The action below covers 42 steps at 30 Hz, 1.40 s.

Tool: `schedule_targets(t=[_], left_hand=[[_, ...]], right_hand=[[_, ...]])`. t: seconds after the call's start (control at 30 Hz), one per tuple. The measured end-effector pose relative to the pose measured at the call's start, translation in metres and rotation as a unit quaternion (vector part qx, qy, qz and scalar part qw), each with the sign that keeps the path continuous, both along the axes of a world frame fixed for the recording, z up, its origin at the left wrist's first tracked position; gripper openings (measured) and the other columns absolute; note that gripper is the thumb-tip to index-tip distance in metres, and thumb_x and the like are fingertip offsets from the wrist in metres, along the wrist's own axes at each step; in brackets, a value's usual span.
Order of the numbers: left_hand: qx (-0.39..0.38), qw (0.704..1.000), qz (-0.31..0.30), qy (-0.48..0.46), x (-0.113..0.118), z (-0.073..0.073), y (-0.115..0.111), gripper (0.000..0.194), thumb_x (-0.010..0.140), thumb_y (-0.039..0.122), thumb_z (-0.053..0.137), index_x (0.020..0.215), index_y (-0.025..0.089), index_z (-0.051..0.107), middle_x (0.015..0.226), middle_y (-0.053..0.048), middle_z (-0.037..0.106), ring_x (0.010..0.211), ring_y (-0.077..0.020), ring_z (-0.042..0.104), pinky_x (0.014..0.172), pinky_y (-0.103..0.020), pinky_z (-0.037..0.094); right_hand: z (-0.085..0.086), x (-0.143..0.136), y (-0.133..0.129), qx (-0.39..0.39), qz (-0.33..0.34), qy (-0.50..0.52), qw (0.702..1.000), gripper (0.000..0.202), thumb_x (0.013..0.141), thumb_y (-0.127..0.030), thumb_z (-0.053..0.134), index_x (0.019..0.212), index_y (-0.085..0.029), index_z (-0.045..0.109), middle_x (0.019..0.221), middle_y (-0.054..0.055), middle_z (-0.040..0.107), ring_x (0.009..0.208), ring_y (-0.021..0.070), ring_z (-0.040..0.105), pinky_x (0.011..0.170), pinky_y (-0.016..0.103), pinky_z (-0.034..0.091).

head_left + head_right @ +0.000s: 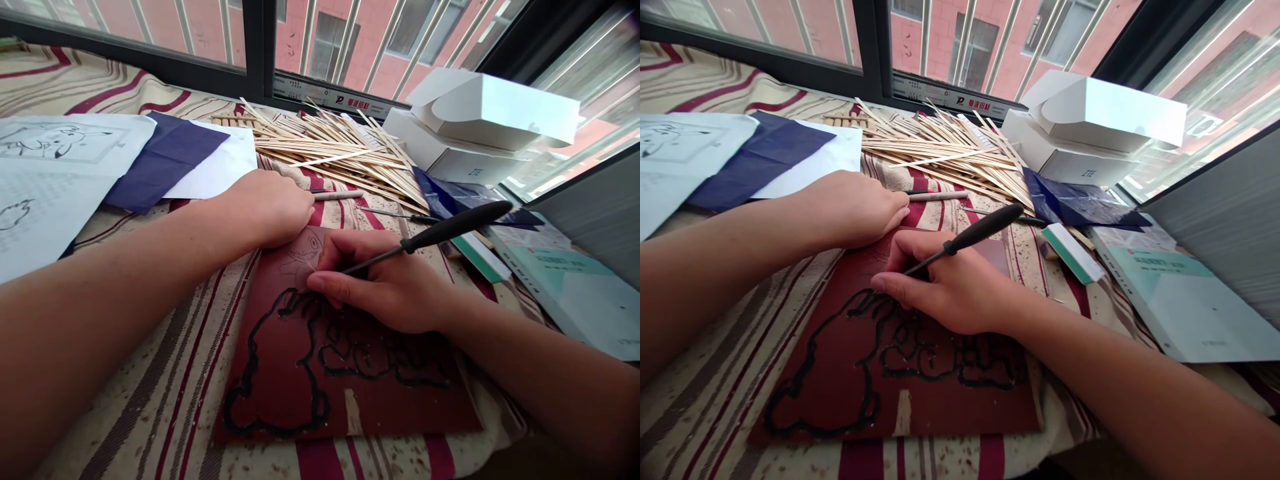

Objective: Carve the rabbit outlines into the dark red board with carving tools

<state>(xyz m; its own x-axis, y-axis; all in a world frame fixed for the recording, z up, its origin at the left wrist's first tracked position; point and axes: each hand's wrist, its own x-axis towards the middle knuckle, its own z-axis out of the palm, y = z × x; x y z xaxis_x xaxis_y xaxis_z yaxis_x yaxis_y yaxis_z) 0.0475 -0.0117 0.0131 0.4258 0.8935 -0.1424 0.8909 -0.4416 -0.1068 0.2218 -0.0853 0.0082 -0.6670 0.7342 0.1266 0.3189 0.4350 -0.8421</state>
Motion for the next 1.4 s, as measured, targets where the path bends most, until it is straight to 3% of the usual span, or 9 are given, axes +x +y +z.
schedule_targets(t=[0.3,0.47,0.7,0.97,1.23,1.4], left_hand=[[0.002,1.000,-0.014,0.018,-0.0010,0.0002,-0.0006,0.039,0.094,0.028,0.044,0.113,0.019,0.077,0.101,-0.016,0.077,0.102,-0.0322,0.070,0.092,-0.044,0.053],[0.015,0.998,-0.032,0.046,-0.0016,-0.0006,-0.0003,0.042,0.096,0.029,0.039,0.115,0.019,0.075,0.094,-0.014,0.075,0.099,-0.0312,0.071,0.088,-0.043,0.053],[0.017,0.998,-0.009,0.063,0.0015,0.0004,-0.0021,0.041,0.097,0.027,0.040,0.117,0.019,0.075,0.095,-0.013,0.075,0.097,-0.0271,0.072,0.087,-0.037,0.051],[0.012,1.000,-0.007,0.023,0.0006,-0.0028,0.0011,0.039,0.094,0.027,0.046,0.116,0.019,0.078,0.106,-0.014,0.077,0.104,-0.0307,0.071,0.091,-0.040,0.051],[0.006,0.998,-0.016,0.062,0.0005,0.0012,0.0006,0.043,0.097,0.029,0.038,0.117,0.018,0.075,0.097,-0.015,0.075,0.100,-0.0316,0.072,0.088,-0.042,0.052],[-0.009,0.999,0.012,0.053,-0.0018,-0.0016,0.0047,0.047,0.097,0.031,0.035,0.124,0.021,0.073,0.099,-0.014,0.074,0.103,-0.0312,0.071,0.092,-0.043,0.052]], right_hand=[[0.0008,0.0037,0.0020,0.016,0.030,-0.005,0.999,0.025,0.094,-0.024,0.072,0.074,-0.015,0.061,0.068,-0.001,0.063,0.067,0.0099,0.055,0.064,0.022,0.046],[0.0016,0.0035,0.0035,0.034,0.032,-0.007,0.999,0.024,0.095,-0.022,0.070,0.074,-0.014,0.061,0.068,-0.001,0.063,0.068,0.0090,0.055,0.067,0.022,0.046],[-0.0029,0.0046,0.0019,-0.011,0.020,0.010,1.000,0.024,0.093,-0.021,0.074,0.074,-0.014,0.060,0.062,-0.003,0.065,0.060,0.0067,0.056,0.060,0.019,0.045],[0.0008,0.0016,-0.0024,-0.037,-0.004,0.013,0.999,0.022,0.093,-0.021,0.072,0.075,-0.014,0.060,0.062,-0.003,0.063,0.057,0.0064,0.054,0.053,0.018,0.043],[0.0022,0.0041,0.0020,0.030,0.042,-0.004,0.999,0.024,0.096,-0.022,0.068,0.075,-0.013,0.062,0.065,-0.002,0.064,0.061,0.0059,0.055,0.059,0.017,0.046],[0.0015,0.0064,0.0010,-0.023,0.030,0.018,0.999,0.024,0.094,-0.018,0.071,0.074,-0.013,0.060,0.062,-0.003,0.063,0.058,0.0055,0.054,0.055,0.017,0.044]])
